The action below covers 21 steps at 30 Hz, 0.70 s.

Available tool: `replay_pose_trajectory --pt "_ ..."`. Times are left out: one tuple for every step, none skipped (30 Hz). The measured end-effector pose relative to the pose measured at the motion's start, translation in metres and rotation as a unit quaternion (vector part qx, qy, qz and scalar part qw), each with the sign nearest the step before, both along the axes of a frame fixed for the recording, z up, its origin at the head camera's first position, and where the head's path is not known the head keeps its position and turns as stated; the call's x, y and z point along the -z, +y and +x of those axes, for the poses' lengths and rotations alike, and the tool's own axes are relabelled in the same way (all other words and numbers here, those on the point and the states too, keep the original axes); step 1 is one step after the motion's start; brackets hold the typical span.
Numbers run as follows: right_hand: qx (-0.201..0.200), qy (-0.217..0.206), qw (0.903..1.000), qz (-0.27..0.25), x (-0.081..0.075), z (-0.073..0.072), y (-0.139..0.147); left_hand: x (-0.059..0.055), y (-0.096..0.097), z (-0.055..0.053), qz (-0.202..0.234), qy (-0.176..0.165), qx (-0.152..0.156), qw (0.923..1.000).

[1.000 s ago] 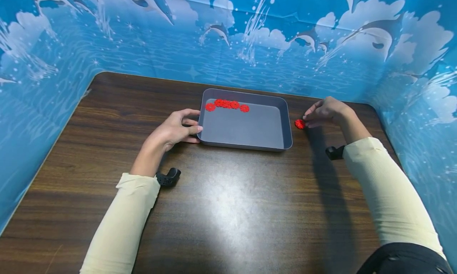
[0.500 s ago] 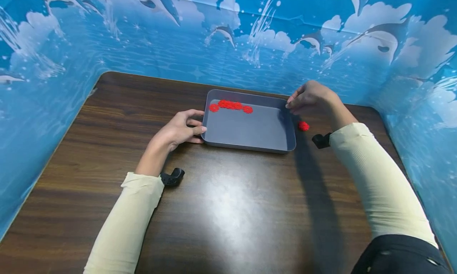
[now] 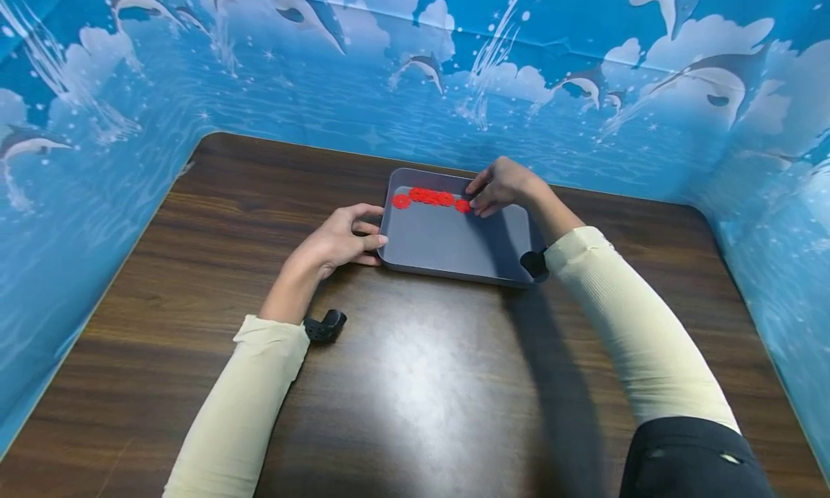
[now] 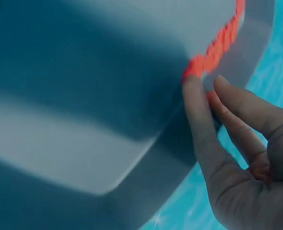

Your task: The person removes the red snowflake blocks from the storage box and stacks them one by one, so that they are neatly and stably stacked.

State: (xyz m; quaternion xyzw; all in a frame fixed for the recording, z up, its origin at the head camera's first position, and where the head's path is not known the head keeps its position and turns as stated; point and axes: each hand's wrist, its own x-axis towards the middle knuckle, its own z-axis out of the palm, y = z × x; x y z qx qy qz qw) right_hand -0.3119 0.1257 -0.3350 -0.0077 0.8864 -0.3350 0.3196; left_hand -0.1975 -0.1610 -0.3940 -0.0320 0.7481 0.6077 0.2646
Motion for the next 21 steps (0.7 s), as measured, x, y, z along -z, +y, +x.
replay_pose_trajectory --pt "-0.010 0.008 0.9998 0.012 0.004 0.001 -0.004 0.000 0.000 0.000 0.000 -0.001 0.001 1.0000" --pt "-0.022 0.019 0.9992 0.026 0.007 0.001 -0.008 0.000 0.000 0.001 0.000 -0.001 0.001 1.0000" --pt "-0.030 0.032 0.9981 0.043 0.011 0.002 -0.011 0.000 0.001 0.001 0.000 -0.001 0.001 1.0000" --pt "-0.039 0.044 0.9964 0.061 0.014 0.002 -0.014 0.000 0.000 0.001 0.000 -0.001 0.001 1.0000" --pt "-0.047 0.055 0.9943 0.078 0.016 0.002 -0.017 0.000 0.000 0.001 -0.001 -0.001 0.000 1.0000" --pt "-0.055 0.068 0.9916 0.095 0.018 0.003 -0.019 -0.001 -0.001 0.001 -0.002 -0.001 0.000 1.0000" --pt "-0.058 0.078 0.9893 0.109 0.019 0.003 -0.021 -0.001 0.000 0.000 -0.003 0.000 0.000 1.0000" --pt "-0.062 0.086 0.9871 0.121 0.020 0.004 -0.022 -0.002 0.000 0.000 -0.004 0.000 0.000 1.0000" --pt "-0.063 0.092 0.9851 0.131 0.021 0.005 -0.023 -0.002 0.000 0.000 -0.003 0.000 -0.001 1.0000" --pt "-0.065 0.096 0.9834 0.140 0.022 0.005 -0.023 -0.003 0.000 0.000 -0.004 0.000 -0.001 1.0000" --pt "-0.068 0.100 0.9817 0.147 0.022 0.006 -0.024 -0.003 -0.001 0.000 -0.004 0.000 -0.001 1.0000" --pt "-0.071 0.103 0.9802 0.154 0.022 0.006 -0.024 -0.003 -0.001 -0.001 -0.005 -0.001 -0.001 1.0000" --pt "-0.075 0.104 0.9791 0.159 0.022 0.007 -0.024 -0.003 -0.001 -0.001 -0.005 -0.001 -0.001 1.0000" --pt "-0.079 0.104 0.9778 0.164 0.022 0.007 -0.024 -0.003 -0.001 -0.001 -0.005 -0.002 -0.001 1.0000" --pt "-0.082 0.102 0.9772 0.167 0.022 0.008 -0.024 -0.003 -0.001 -0.001 -0.005 -0.002 -0.001 1.0000" --pt "-0.086 0.100 0.9764 0.171 0.021 0.008 -0.023 -0.002 0.000 -0.001 -0.006 -0.002 -0.001 1.0000" --pt "-0.091 0.097 0.9755 0.175 0.021 0.008 -0.023 -0.002 0.000 -0.001 -0.006 -0.003 -0.001 1.0000" --pt "-0.097 0.095 0.9744 0.179 0.020 0.009 -0.022 -0.002 0.000 -0.001 -0.006 -0.004 -0.001 1.0000" --pt "-0.102 0.093 0.9733 0.183 0.019 0.009 -0.022 -0.002 0.000 -0.001 -0.006 -0.004 -0.001 1.0000" --pt "-0.104 0.091 0.9726 0.187 0.018 0.009 -0.022 -0.002 0.000 -0.001 -0.006 -0.004 -0.001 1.0000" --pt "-0.107 0.090 0.9720 0.189 0.018 0.009 -0.021 -0.002 0.001 -0.001 -0.006 -0.004 -0.001 1.0000"
